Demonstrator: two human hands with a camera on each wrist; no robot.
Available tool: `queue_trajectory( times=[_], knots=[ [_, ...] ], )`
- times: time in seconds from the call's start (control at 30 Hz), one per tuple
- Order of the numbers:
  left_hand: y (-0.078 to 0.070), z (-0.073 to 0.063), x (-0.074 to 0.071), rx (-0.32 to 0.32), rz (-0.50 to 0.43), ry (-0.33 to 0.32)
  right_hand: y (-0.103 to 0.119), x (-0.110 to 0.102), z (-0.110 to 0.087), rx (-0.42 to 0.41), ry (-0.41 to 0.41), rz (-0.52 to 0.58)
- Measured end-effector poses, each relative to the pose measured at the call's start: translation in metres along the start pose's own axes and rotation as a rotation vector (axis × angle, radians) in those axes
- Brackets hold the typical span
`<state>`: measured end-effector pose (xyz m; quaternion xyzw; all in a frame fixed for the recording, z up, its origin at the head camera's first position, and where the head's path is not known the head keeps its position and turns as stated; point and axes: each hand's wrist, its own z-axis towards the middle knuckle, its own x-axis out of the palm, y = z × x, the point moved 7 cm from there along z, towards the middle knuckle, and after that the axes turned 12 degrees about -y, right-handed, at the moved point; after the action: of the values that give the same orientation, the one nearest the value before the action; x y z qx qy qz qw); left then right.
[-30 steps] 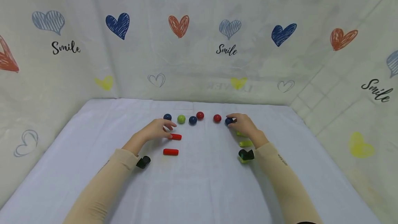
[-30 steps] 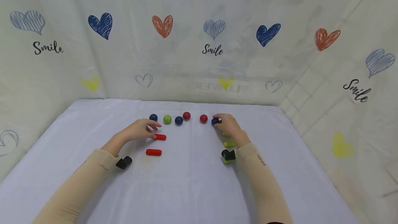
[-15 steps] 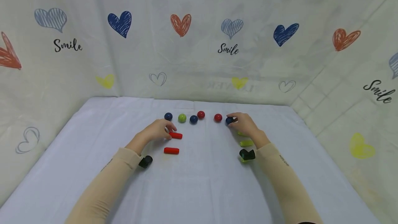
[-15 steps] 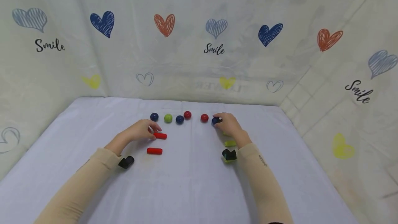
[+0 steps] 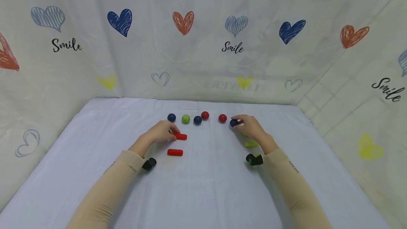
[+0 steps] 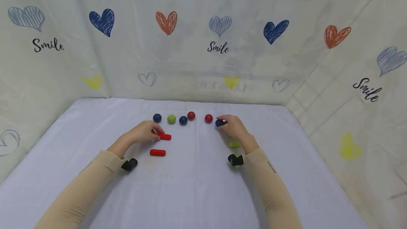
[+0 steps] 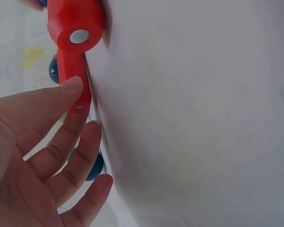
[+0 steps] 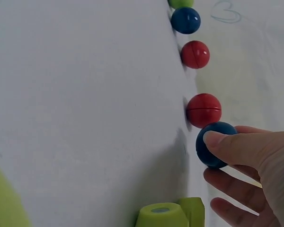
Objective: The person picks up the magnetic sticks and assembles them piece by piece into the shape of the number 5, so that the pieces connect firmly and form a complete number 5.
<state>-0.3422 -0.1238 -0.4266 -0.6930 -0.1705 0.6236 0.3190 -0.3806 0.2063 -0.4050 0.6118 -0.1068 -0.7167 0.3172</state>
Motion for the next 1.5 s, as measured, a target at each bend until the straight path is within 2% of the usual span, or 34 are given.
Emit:
queue_trajectory(
  times=[0.33, 0.57, 1.07, 1.23, 1.5],
  knots=[
    [-0.008, 0.004, 0.006, 0.004, -0.025, 0.011, 0.016, 0.006, -0.007, -0.038, 0.005, 0.036],
    [-0.014, 0.008, 0.002, 0.016, -0.037, -0.037, 0.027, 0.011, -0.01, -0.066, 0.007, 0.069],
    [-0.033, 0.012, 0.01, 0.025, -0.051, -0.06, 0.04, 0.027, -0.013, -0.043, 0.035, 0.133],
    [-0.033, 0.013, 0.015, 0.005, -0.055, -0.052, 0.047, 0.03, -0.012, -0.07, 0.043, 0.129],
    [-0.032, 0.012, 0.02, 0.0, -0.03, -0.011, 0.052, 0.037, -0.012, -0.06, 0.055, 0.12]
  ],
)
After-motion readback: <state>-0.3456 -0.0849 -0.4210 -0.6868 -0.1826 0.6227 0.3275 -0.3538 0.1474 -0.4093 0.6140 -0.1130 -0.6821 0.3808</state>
